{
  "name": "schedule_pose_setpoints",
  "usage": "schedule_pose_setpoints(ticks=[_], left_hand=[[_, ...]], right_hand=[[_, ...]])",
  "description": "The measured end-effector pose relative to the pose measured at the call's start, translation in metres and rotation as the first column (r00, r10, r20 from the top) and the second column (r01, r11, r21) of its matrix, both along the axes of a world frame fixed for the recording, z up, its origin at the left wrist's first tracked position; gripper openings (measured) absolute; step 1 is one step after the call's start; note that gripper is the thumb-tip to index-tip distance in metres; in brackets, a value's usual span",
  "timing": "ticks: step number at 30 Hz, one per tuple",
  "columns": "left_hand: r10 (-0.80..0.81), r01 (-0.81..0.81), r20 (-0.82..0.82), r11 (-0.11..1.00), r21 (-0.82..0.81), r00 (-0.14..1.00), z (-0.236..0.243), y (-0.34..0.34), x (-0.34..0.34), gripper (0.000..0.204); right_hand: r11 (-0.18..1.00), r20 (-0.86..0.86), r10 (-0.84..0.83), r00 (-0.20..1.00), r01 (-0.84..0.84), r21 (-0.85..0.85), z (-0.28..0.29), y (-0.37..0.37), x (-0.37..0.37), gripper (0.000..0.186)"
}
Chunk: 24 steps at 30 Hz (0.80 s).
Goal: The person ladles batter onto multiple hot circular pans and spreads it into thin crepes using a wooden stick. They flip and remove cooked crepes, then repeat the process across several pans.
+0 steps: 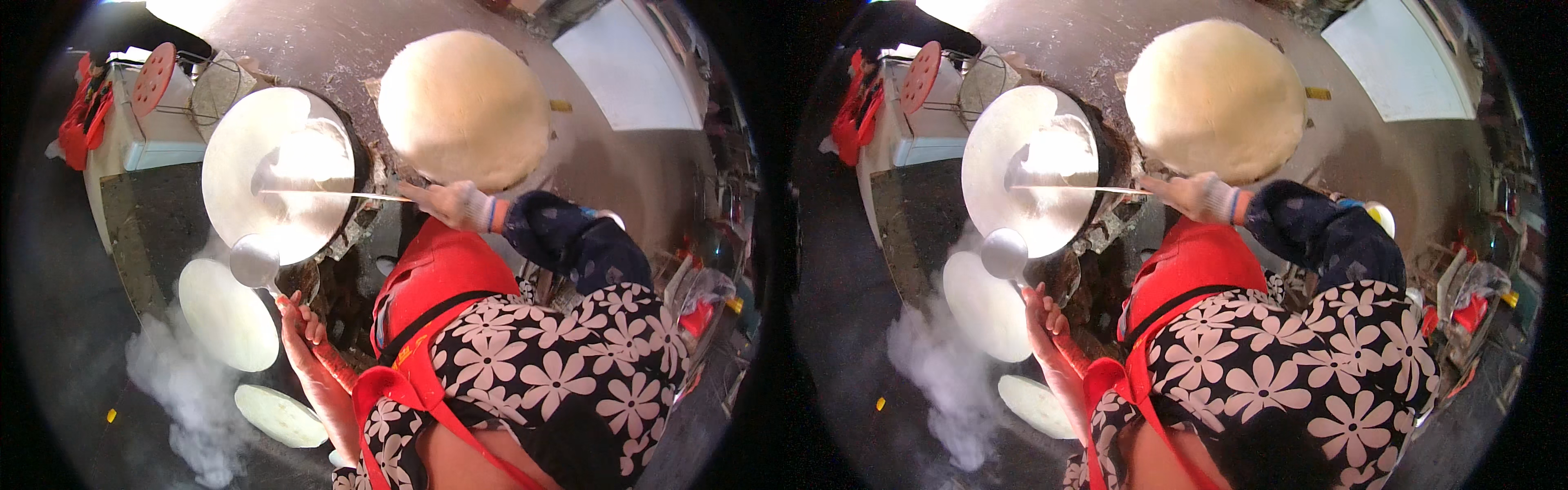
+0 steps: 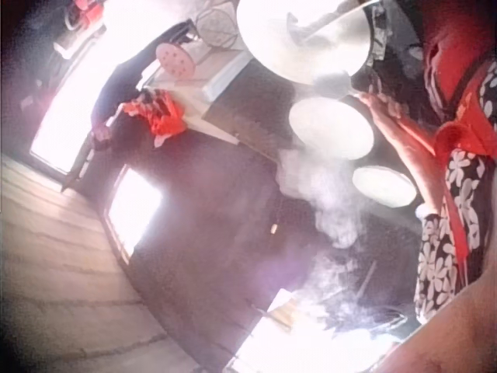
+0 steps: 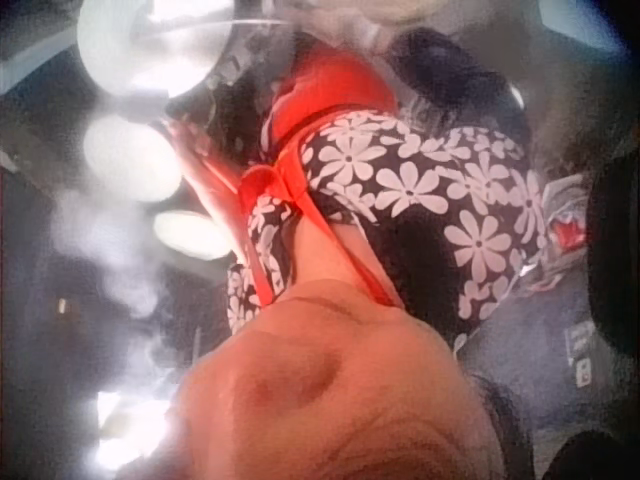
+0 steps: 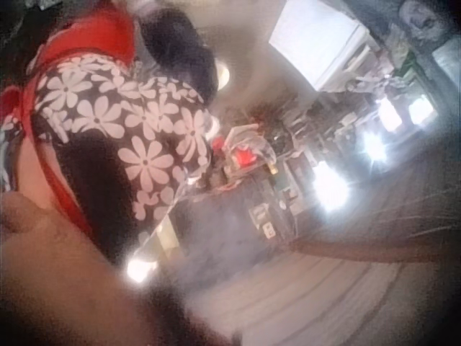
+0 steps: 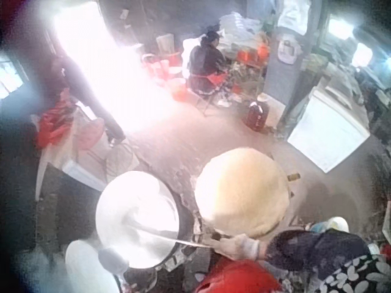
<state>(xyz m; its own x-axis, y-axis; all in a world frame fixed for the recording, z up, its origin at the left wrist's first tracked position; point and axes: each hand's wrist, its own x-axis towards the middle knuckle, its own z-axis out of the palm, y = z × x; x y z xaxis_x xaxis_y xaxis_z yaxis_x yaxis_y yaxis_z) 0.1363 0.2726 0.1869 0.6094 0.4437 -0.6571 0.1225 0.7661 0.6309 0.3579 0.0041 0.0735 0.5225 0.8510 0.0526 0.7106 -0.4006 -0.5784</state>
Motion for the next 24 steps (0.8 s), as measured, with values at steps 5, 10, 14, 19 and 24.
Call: schedule_pose_setpoints(ticks=[5, 10, 14, 19, 24], left_hand=[[0.028, -0.026, -0.056, 0.999, 0.047, 0.998, 0.0, -0.006, 0.001, 0.034], [-0.009, 0.009, -0.012, 1.0, 0.027, 1.0, -0.008, -0.004, -0.001, 0.039], [-0.063, 0.064, -0.021, 0.997, 0.03, 0.998, -0.01, -0.006, 0.005, 0.045], [-0.107, 0.107, -0.005, 0.994, -0.005, 0.994, -0.022, -0.003, -0.006, 0.05], [-0.182, 0.181, -0.022, 0.983, -0.028, 0.983, -0.031, 0.002, 0.007, 0.045]], right_hand=[[0.99, 0.028, -0.14, 0.99, 0.139, 0.033, -0.009, 0.024, 0.043, 0.054], [0.973, 0.207, -0.194, 0.959, 0.161, 0.166, -0.01, 0.097, 0.076, 0.053], [0.909, 0.263, -0.37, 0.891, 0.288, 0.301, -0.006, 0.099, 0.058, 0.058], [0.85, 0.097, -0.499, 0.861, 0.464, 0.247, -0.029, 0.098, -0.007, 0.067], [0.922, -0.106, -0.385, 0.917, 0.387, -0.008, -0.013, 0.128, -0.051, 0.065]])
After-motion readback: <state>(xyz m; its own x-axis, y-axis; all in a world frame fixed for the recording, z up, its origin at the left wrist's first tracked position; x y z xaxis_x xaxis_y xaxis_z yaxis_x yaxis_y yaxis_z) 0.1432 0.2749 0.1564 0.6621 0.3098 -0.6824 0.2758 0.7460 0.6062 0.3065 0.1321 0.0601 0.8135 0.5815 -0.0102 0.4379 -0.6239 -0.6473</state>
